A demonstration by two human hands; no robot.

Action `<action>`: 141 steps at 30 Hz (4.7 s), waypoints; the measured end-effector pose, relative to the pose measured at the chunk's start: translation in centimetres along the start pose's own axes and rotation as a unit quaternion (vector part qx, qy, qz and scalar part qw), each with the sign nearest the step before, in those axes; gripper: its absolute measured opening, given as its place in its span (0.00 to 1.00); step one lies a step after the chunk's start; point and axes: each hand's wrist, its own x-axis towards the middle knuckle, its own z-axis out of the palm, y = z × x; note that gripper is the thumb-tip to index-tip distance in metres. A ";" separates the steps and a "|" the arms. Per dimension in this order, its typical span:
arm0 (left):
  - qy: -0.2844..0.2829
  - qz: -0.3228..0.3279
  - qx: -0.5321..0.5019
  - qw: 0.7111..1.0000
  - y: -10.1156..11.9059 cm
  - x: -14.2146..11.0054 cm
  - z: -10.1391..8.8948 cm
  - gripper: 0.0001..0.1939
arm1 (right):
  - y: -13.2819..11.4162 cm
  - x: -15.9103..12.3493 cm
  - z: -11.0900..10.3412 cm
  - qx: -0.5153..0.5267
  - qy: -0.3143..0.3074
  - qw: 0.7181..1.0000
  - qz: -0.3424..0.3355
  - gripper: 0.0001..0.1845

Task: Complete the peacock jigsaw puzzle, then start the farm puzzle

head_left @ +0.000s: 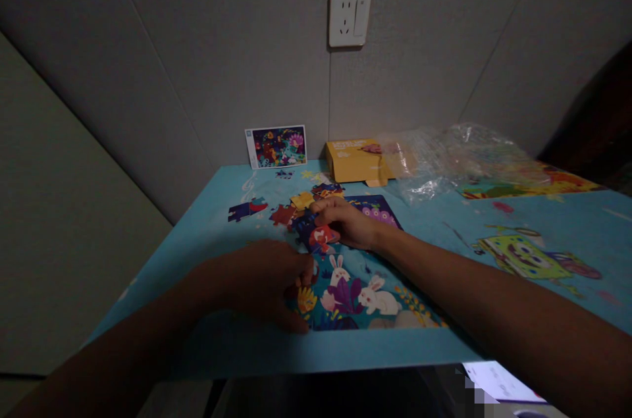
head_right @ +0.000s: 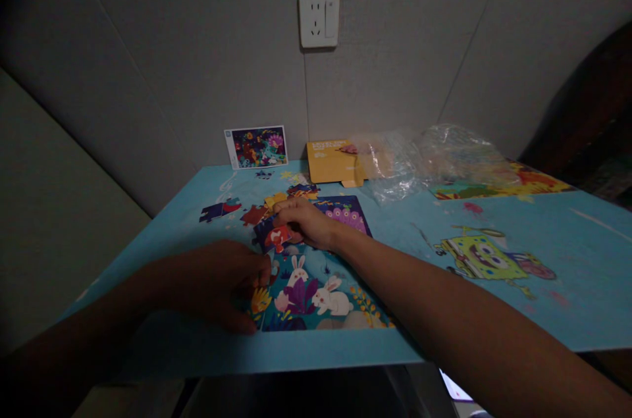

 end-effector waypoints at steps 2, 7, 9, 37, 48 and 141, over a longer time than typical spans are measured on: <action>-0.004 -0.007 -0.005 1.000 0.1 0.0 -0.1 0.21 | 0.0 0.0 0.0 0.003 0.001 1.000 0.002 0.15; -0.014 -0.036 -0.017 0.999 0.3 -0.1 -0.4 0.21 | 0.0 0.0 0.0 0.007 -0.001 1.000 0.003 0.15; -0.017 -0.039 -0.018 0.999 0.4 -0.1 -0.4 0.21 | 0.0 0.0 0.0 0.002 -0.001 1.000 -0.001 0.15; -0.019 -0.043 -0.008 0.999 0.4 0.1 -0.3 0.22 | 0.0 0.1 0.0 -0.004 -0.001 1.000 0.002 0.14; -0.024 -0.049 -0.003 0.999 0.4 0.4 -0.1 0.25 | 0.0 0.1 0.0 -0.023 -0.003 1.000 -0.005 0.14; -0.170 -0.155 -0.110 0.967 -3.3 -1.6 -2.5 0.08 | 0.1 0.2 -0.3 -0.016 0.003 1.000 -0.004 0.13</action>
